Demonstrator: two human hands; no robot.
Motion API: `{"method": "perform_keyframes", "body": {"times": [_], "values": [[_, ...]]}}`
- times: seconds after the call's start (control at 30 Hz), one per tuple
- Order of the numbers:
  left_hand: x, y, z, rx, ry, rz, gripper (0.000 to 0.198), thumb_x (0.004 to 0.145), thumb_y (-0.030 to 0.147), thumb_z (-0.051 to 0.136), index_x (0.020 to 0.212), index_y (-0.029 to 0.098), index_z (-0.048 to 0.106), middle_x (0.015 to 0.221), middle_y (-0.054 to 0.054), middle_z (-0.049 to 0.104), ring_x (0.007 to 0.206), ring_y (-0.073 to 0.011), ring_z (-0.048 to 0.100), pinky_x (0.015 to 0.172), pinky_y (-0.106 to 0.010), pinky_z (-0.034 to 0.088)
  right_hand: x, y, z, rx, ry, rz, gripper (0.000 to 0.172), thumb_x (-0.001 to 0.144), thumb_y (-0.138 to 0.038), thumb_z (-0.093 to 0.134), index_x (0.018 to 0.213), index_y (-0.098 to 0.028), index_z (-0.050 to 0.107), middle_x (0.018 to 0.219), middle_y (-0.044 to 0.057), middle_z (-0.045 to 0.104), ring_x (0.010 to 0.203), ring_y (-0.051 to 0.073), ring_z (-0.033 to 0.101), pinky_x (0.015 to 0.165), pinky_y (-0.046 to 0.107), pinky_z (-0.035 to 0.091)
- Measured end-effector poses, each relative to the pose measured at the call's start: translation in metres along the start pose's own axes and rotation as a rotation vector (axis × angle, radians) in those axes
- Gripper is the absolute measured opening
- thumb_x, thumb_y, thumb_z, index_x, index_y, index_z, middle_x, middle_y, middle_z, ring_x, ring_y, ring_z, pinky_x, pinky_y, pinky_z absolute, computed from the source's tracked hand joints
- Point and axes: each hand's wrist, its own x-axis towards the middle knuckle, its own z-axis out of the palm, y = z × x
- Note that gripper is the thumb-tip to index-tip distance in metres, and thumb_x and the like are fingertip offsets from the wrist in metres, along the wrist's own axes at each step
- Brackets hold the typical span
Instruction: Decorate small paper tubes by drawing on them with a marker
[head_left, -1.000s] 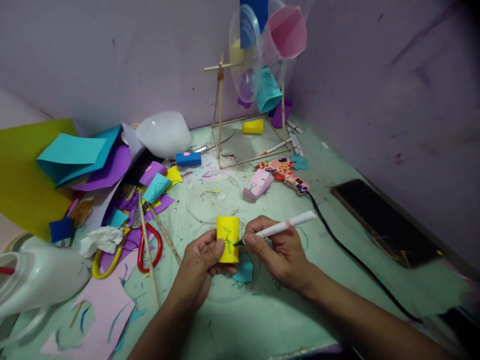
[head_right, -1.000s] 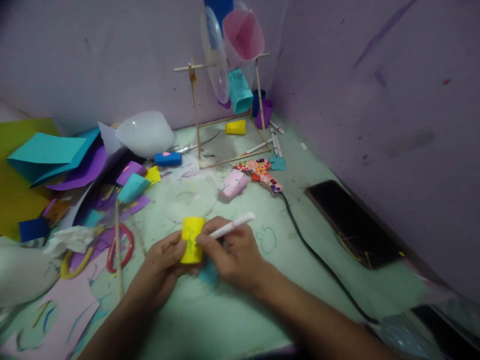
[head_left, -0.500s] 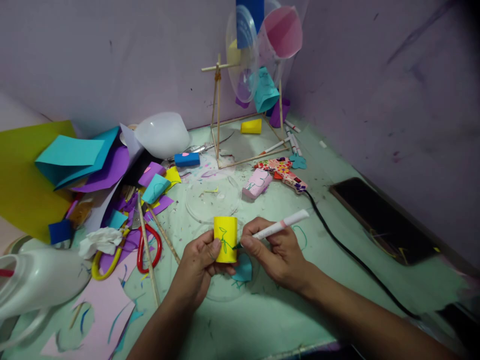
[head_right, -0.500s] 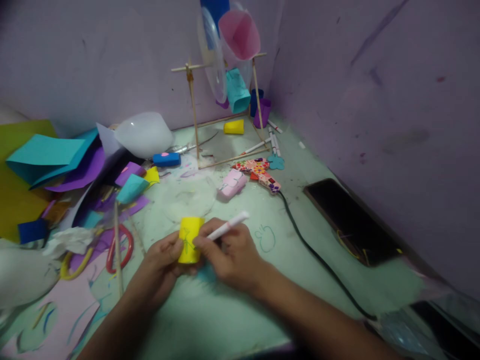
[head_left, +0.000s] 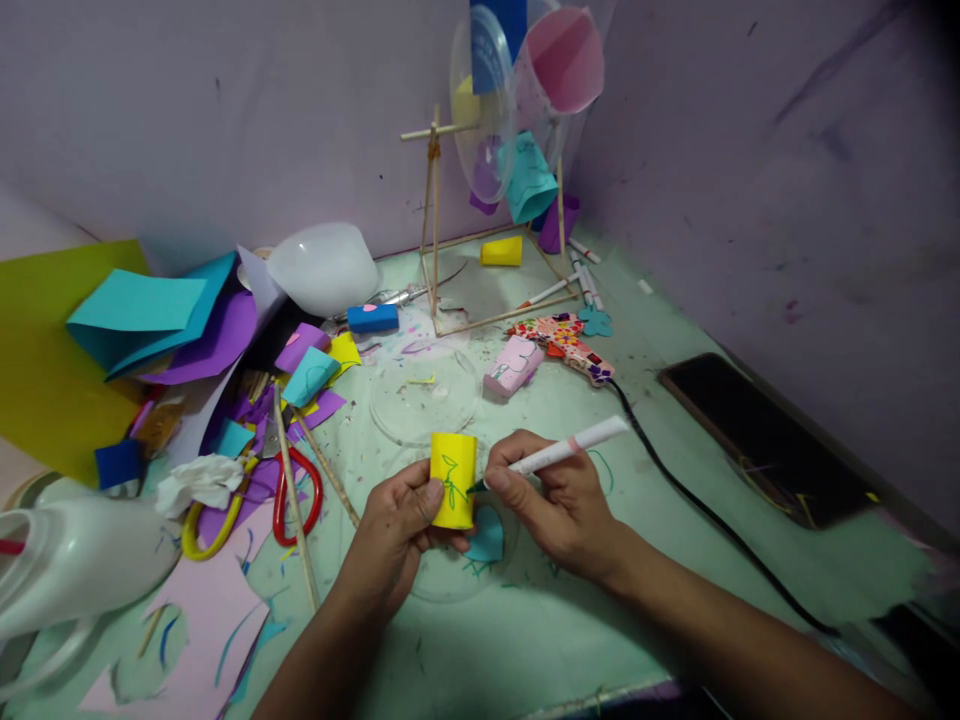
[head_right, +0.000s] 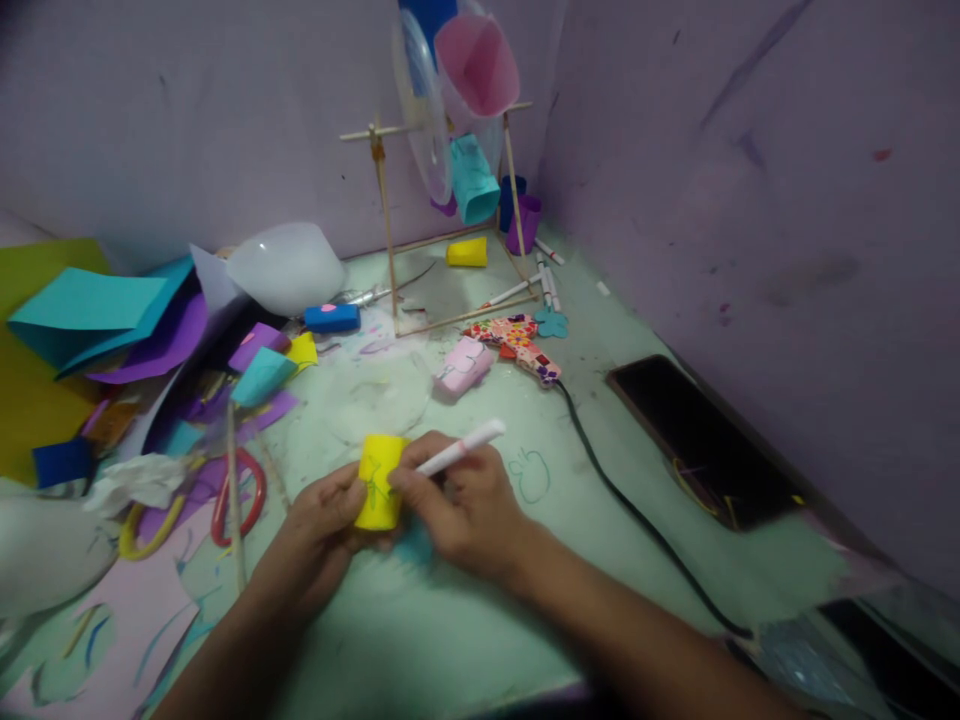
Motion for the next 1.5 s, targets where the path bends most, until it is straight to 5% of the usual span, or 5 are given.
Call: {"method": "perform_keyframes", "body": {"times": [0.47,1.5], "values": [[0.004,-0.009,-0.004,0.001,0.023,0.021,0.046,0.068,0.033,0.076,0.105,0.009,0.066,0.079,-0.01,0.069,0.064,-0.0194,0.065,0.045,-0.023,0.051,-0.001,-0.001,0.002,0.025,-0.005,0.009,0.011,0.08,-0.015,0.055,0.071,-0.018,0.059,0.062,-0.001,0.061,0.055,0.01,0.057,0.053,0.02,0.047],[0.0,0.004,-0.001,0.01,-0.018,-0.032,0.036,0.069,0.036,0.076,0.093,0.011,0.068,0.07,-0.005,0.066,0.057,-0.0146,0.061,0.049,-0.023,0.052,0.002,-0.001,0.0,0.041,0.019,0.014,0.012,0.081,-0.016,0.054,0.07,-0.017,0.058,0.061,-0.001,0.058,0.054,0.009,0.055,0.052,0.018,0.046]]}}
